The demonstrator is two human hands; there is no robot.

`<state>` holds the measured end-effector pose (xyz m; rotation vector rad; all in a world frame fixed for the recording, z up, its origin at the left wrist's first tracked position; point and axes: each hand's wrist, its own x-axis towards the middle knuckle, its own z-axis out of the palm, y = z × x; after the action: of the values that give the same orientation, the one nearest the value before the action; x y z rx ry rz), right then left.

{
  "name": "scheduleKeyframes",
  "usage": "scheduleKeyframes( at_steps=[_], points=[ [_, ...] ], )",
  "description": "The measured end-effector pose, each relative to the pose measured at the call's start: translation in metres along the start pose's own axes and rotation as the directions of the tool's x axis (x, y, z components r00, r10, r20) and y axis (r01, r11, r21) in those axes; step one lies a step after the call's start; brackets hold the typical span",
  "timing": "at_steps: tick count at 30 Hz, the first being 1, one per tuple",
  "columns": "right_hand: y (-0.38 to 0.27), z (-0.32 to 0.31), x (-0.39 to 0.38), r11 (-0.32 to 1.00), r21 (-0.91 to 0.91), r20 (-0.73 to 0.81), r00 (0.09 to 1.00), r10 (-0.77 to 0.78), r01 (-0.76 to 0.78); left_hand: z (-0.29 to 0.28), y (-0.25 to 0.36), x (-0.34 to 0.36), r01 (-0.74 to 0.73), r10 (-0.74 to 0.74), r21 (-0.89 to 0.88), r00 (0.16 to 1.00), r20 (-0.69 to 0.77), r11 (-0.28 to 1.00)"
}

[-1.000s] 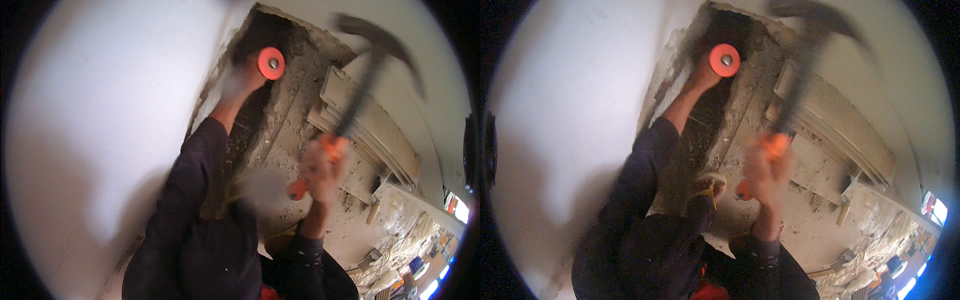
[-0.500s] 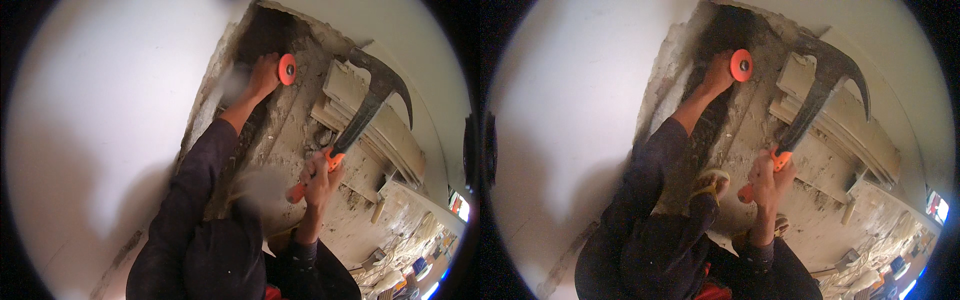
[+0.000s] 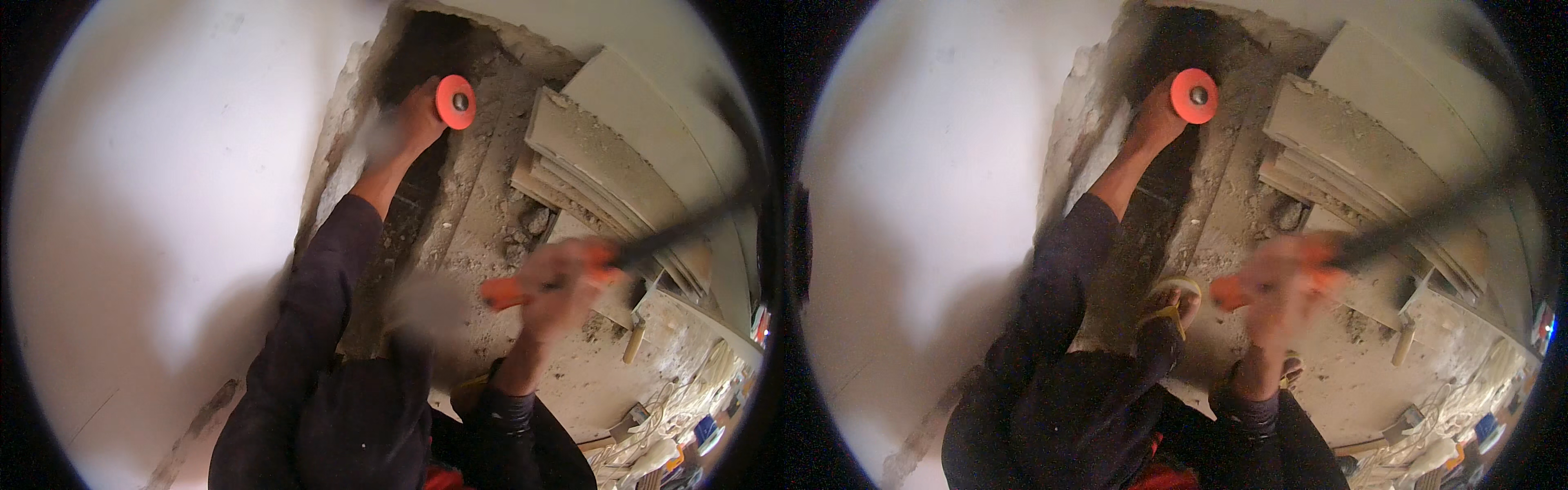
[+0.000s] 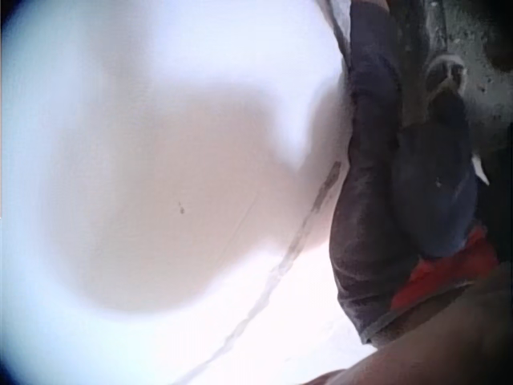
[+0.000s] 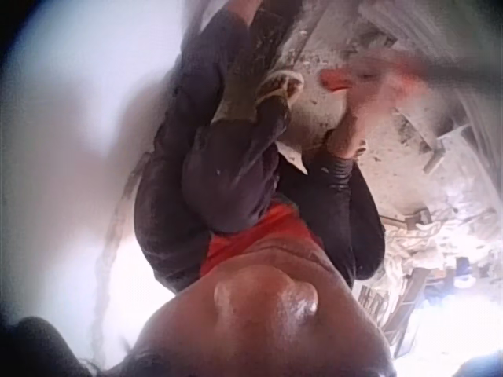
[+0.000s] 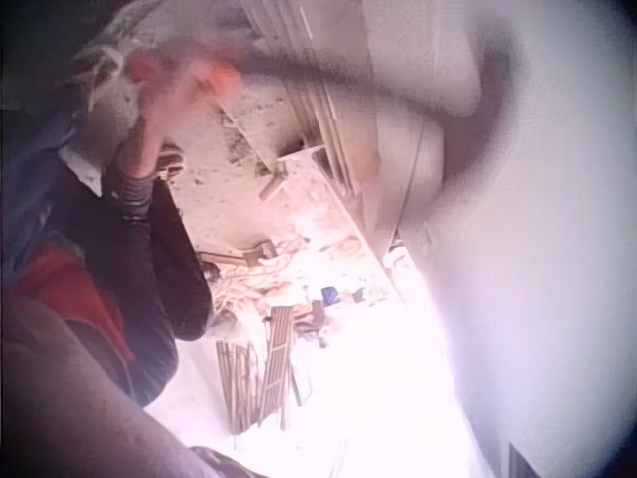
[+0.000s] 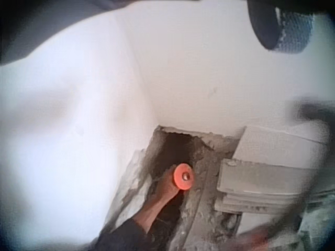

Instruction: The person uses a hammer and a chisel to chip away at a section of a wall, creating a rectangular opening. They repeatedly strike the chisel to remove plaster and debris, gradually enlarging the hole.

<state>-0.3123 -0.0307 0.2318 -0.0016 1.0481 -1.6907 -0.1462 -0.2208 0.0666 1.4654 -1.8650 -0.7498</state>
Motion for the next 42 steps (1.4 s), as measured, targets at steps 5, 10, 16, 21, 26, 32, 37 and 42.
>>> scheduleKeyframes(
  at_steps=[5,10,16,21,26,32,37,42],
  points=[
    [0.036,-0.011,0.009,0.932,-0.255,0.264,0.946,-0.190,0.259,-0.026,0.008,0.003,-0.099,0.096,-0.031,0.992,-0.085,0.995],
    [0.106,-0.004,0.014,0.723,-0.664,0.074,0.947,0.313,-0.188,-0.018,-0.004,0.014,-0.101,0.097,-0.232,0.995,-0.025,0.968],
    [0.020,0.023,0.001,0.931,-0.347,0.066,0.993,-0.096,0.113,0.001,-0.006,-0.011,-0.129,0.126,0.037,0.990,0.066,0.991],
    [0.005,0.008,0.002,0.900,-0.407,0.112,0.987,-0.118,0.154,0.010,0.006,-0.023,-0.248,0.237,0.176,0.968,0.080,0.953],
    [0.050,-0.030,-0.006,0.743,-0.659,0.172,0.985,0.003,0.113,0.001,-0.009,-0.024,-0.299,0.254,0.237,0.946,0.204,0.924],
    [0.087,-0.053,-0.019,0.633,-0.774,0.022,1.000,0.019,0.005,-0.004,-0.023,-0.021,-0.273,0.227,0.252,0.954,0.196,0.929],
    [0.103,-0.036,-0.029,0.752,-0.656,-0.042,0.998,0.054,-0.068,-0.005,-0.034,-0.027,-0.158,0.118,0.274,0.981,0.154,0.949],
    [0.138,-0.043,-0.017,0.692,-0.702,-0.047,0.980,0.195,-0.171,-0.005,-0.013,-0.017,-0.124,0.131,-0.042,0.963,0.234,0.991]
  ],
)
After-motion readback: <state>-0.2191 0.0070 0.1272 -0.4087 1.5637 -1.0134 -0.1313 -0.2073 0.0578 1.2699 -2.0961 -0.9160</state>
